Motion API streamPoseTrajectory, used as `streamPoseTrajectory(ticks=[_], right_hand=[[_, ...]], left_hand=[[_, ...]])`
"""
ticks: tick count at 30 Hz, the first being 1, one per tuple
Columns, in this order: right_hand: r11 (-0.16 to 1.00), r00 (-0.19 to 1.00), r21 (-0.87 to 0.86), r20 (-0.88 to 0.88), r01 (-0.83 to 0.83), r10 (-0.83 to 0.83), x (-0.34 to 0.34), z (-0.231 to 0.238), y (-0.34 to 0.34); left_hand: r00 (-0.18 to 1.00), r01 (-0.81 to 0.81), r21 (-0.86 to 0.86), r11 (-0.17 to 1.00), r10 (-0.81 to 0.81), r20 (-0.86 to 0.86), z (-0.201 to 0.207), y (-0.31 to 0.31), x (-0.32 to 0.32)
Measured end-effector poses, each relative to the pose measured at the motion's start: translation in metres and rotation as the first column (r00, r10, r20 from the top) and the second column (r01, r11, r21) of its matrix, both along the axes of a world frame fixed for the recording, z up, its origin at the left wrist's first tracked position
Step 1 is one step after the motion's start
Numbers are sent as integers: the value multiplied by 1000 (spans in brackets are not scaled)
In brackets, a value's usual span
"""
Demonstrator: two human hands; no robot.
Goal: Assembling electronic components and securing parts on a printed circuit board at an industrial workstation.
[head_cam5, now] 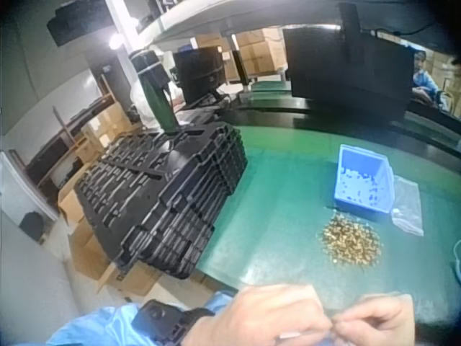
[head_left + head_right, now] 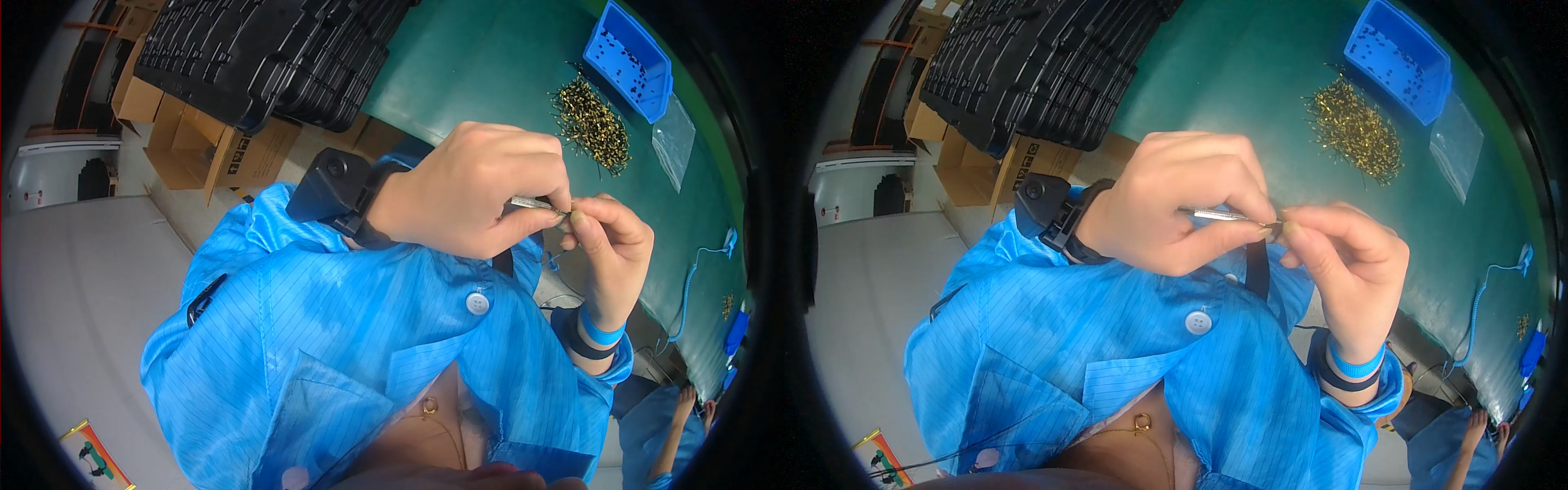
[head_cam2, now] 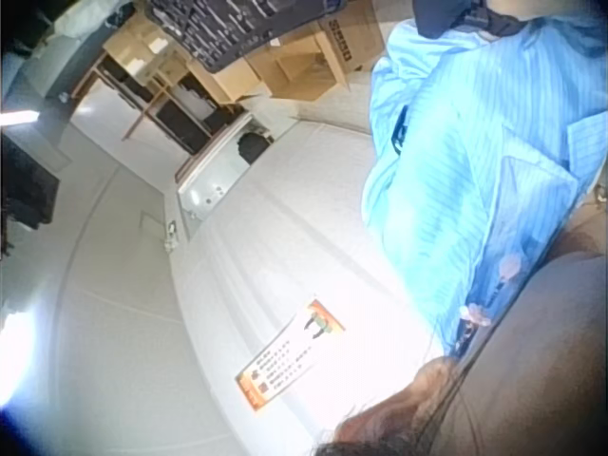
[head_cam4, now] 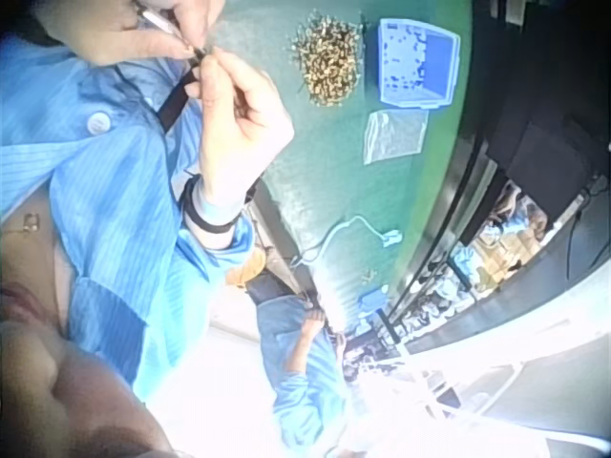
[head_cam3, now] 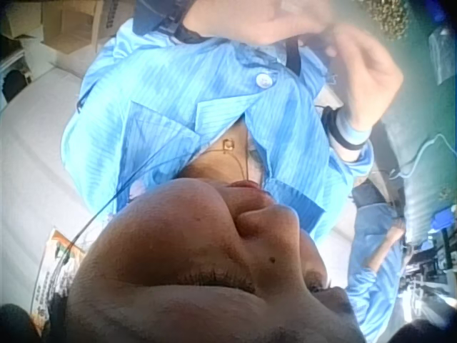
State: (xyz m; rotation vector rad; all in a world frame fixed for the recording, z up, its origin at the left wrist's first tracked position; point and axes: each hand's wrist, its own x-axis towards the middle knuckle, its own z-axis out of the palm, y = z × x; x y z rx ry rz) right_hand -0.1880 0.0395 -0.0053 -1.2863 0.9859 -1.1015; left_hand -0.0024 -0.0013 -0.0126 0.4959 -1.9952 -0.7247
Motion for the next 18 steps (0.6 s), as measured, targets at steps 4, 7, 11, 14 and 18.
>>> streamPoseTrajectory(ticks=[4, 7, 11, 14, 18], right_hand=[[1000, 1000, -1, -6, -3, 3, 0, 2, 0], [1000, 1000, -13, -18, -4, 4, 1, 2, 0], [1000, 1000, -11, -7, 1, -1, 1, 1, 1], [1000, 1000, -13, -18, -11, 11, 2, 2, -1], [1000, 1000, -6, -17, -6, 6, 1, 2, 0]], left_hand=[[1000, 2, -25, 1000, -2, 14, 0, 0, 1], [1000, 4, -30, 1000, -4, 12, 0, 0, 1], [1000, 4, -48, 999, -3, 30, 1, 0, 1], [999, -9, -57, 998, 11, 34, 2, 1, 2], [999, -4, -69, 998, 7, 36, 2, 0, 1]])
